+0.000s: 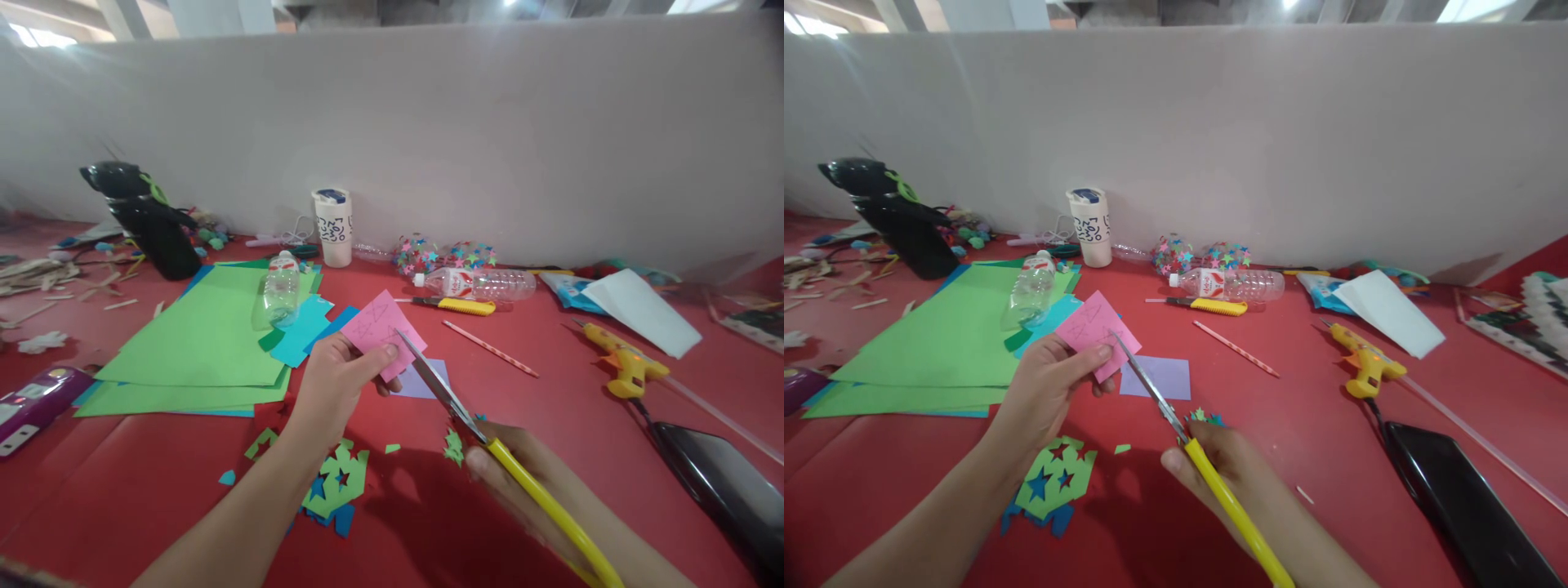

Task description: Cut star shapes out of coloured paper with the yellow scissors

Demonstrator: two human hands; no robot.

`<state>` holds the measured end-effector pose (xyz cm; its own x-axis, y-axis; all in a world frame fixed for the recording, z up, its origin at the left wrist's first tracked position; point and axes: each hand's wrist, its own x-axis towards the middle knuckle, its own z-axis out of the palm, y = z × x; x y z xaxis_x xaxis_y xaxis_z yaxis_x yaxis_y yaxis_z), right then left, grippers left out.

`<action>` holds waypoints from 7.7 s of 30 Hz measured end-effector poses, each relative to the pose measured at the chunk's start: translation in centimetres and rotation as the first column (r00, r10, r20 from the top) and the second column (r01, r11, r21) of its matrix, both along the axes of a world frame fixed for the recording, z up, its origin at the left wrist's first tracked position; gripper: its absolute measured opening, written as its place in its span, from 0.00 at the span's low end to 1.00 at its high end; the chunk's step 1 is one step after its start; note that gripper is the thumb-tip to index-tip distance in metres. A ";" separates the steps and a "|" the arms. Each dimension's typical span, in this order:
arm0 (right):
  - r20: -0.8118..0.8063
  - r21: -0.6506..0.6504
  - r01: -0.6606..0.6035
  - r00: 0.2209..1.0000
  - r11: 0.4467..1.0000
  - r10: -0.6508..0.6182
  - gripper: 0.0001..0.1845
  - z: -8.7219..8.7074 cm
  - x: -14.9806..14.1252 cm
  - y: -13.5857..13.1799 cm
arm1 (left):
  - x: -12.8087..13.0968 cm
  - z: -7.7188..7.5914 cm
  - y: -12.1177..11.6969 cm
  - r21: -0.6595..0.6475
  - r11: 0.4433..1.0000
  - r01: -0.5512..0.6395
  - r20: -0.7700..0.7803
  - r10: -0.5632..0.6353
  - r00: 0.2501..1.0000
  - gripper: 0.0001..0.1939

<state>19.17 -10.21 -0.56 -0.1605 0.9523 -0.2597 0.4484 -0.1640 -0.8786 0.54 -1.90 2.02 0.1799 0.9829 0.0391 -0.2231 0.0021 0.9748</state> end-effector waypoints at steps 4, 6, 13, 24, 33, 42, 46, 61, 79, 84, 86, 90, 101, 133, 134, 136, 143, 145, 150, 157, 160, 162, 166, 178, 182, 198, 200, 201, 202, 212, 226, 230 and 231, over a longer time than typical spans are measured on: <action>0.034 0.003 -0.009 0.999 1.000 0.009 0.32 0.6 -0.1 0.1 | 0.0 0.1 0.0 -0.018 1.000 0.008 0.021 -0.008 1.000 0.05; 0.035 0.054 -0.009 0.999 0.999 0.007 0.32 0.7 -0.2 0.1 | 0.0 0.2 -0.1 -0.032 0.999 -0.001 0.025 0.001 1.000 0.05; 0.040 0.085 0.007 0.999 0.996 -0.011 0.31 0.7 -0.3 0.1 | 0.1 0.4 -0.2 -0.041 0.999 -0.008 0.019 0.009 1.000 0.06; 0.069 0.073 -0.008 0.998 0.997 0.003 0.30 1.0 -0.3 0.2 | 0.0 0.2 0.0 -0.045 0.999 0.025 0.044 -0.023 0.999 0.06; 0.063 0.135 -0.027 0.998 0.990 0.019 0.28 0.2 -0.2 0.6 | 0.0 0.1 0.0 -0.061 0.998 0.032 0.092 -0.026 0.995 0.06; -0.011 -0.060 -0.073 0.997 0.996 0.072 0.29 0.2 0.5 0.4 | -0.5 -0.6 0.7 -0.023 0.998 -0.058 0.186 0.061 0.981 0.05; -0.119 -0.052 -0.094 0.989 0.994 0.087 0.31 0.6 0.5 0.3 | -0.6 -0.4 0.6 -0.059 0.998 0.007 0.201 0.005 0.980 0.03; -0.139 -0.008 -0.111 0.984 0.994 0.109 0.29 -0.2 0.6 0.3 | 0.5 -0.6 -0.3 -0.089 0.995 0.035 0.155 -0.021 0.988 0.05; -0.104 -0.051 0.047 0.993 0.998 -0.052 0.24 -0.5 -1.3 -0.8 | 0.9 -0.8 -0.5 -0.033 0.999 0.016 0.139 -0.011 0.990 0.05; -0.096 -0.037 0.015 0.995 0.999 -0.018 0.23 -0.4 -1.4 -0.7 | 0.9 -0.6 -0.6 -0.036 0.999 0.005 0.125 -0.001 0.992 0.06; -0.088 -0.034 0.012 0.996 0.999 -0.015 0.23 -0.2 -1.4 -0.7 | 0.9 -0.5 -0.7 -0.041 0.999 0.000 0.113 0.004 0.994 0.06; -0.066 -0.040 0.011 0.998 0.999 -0.014 0.22 -0.1 -1.4 -0.6 | 0.9 -0.3 -0.7 -0.046 0.999 -0.010 0.097 0.014 0.995 0.07; -0.083 -0.067 0.040 0.996 0.997 -0.045 0.23 -0.7 -1.1 -0.6 | 0.6 -0.5 -0.5 -0.048 0.999 0.021 0.102 -0.016 0.995 0.07; -0.069 0.032 0.006 0.998 0.999 -0.004 0.29 0.4 -0.6 -0.3 | -0.3 0.4 0.1 -0.152 0.988 0.008 0.242 0.030 0.970 0.10; -0.072 0.034 0.000 0.997 0.999 0.002 0.30 0.5 -0.6 -0.4 | -0.3 0.4 0.2 -0.144 0.990 0.000 0.239 0.035 0.970 0.10; -0.068 0.034 -0.016 0.998 0.999 0.018 0.31 0.6 -0.6 -0.6 | -0.3 0.3 0.3 -0.133 0.991 -0.017 0.238 0.049 0.970 0.10; -0.051 -0.035 -0.001 0.999 0.999 -0.001 0.34 0.1 -0.8 -0.5 | -0.1 0.2 0.5 -0.111 0.992 -0.064 0.182 0.083 0.980 0.17; -0.056 -0.022 0.009 0.998 1.000 -0.011 0.32 0.1 -0.7 -0.6 | -0.1 0.1 0.5 -0.107 0.992 -0.065 0.203 0.085 0.976 0.16; -0.036 0.022 0.021 0.999 1.000 -0.020 0.22 0.5 -0.7 -0.7 | -0.1 -0.3 0.6 -0.112 0.990 -0.083 0.259 0.109 0.960 0.13; -0.022 0.013 0.065 0.998 0.998 -0.065 0.20 0.9 -1.1 -0.6 | 0.2 -0.6 0.2 -0.137 0.991 0.000 0.235 0.032 0.972 0.13; -0.021 0.029 0.056 0.998 0.998 -0.055 0.21 0.7 -1.0 -0.7 | 0.4 -0.6 0.0 -0.158 0.987 0.006 0.228 0.031 0.973 0.14; -0.025 0.026 0.057 0.998 0.998 -0.056 0.22 0.5 -0.9 -0.8 | 0.5 -0.6 0.0 -0.164 0.986 0.019 0.223 0.019 0.975 0.14; -0.020 0.037 0.076 0.997 0.996 -0.076 0.24 0.4 -1.1 -0.9 | 0.7 -0.7 -0.1 -0.151 0.987 0.046 0.225 -0.011 0.974 0.12; 0.004 0.098 0.003 1.000 0.995 -0.003 0.23 -0.4 -0.6 -0.6 | 0.7 -1.1 -0.6 -0.219 0.963 0.155 0.330 -0.076 0.941 0.05; 0.003 0.093 -0.012 1.000 0.996 0.012 0.22 -0.8 -0.6 -0.5 | 0.8 -1.0 -0.6 -0.248 0.956 0.160 0.355 -0.064 0.933 0.05; 0.000 0.027 0.086 0.996 0.996 -0.086 0.19 -0.2 -1.0 -0.8 | 0.7 -0.7 -0.6 -0.202 0.961 0.187 0.318 -0.116 0.941 0.04; 0.014 0.067 0.119 0.993 0.991 -0.120 0.19 0.2 -1.1 -0.8 | 0.5 -0.6 -0.4 -0.183 0.968 0.174 0.302 -0.113 0.947 0.04; 0.014 0.095 0.130 0.991 0.987 -0.132 0.19 0.4 -1.2 -0.7 | 0.4 -0.6 -0.3 -0.176 0.970 0.165 0.297 -0.107 0.949 0.04; 0.011 0.119 0.136 0.990 0.984 -0.138 0.20 0.5 -1.2 -0.7 | 0.3 -0.5 -0.2 -0.174 0.973 0.150 0.294 -0.094 0.951 0.05; 0.014 0.037 0.077 0.997 0.996 -0.077 0.25 0.0 -1.1 -0.5 | 0.1 0.1 -0.2 -0.230 0.966 0.120 0.295 -0.049 0.954 0.03; 0.062 -0.003 0.042 0.997 0.999 -0.042 0.25 0.1 -1.0 -0.3 | -0.6 0.0 0.4 0.042 0.993 -0.112 -0.051 0.114 0.992 0.09; 0.079 0.047 0.033 0.996 0.998 -0.037 0.27 0.4 -1.1 -0.2 | -0.7 0.3 0.4 0.074 0.990 -0.123 -0.125 0.132 0.983 0.10; 0.091 0.072 0.036 0.995 0.997 -0.042 0.28 0.5 -1.2 -0.2 | -0.7 0.4 0.4 0.071 0.990 -0.124 -0.127 0.133 0.983 0.09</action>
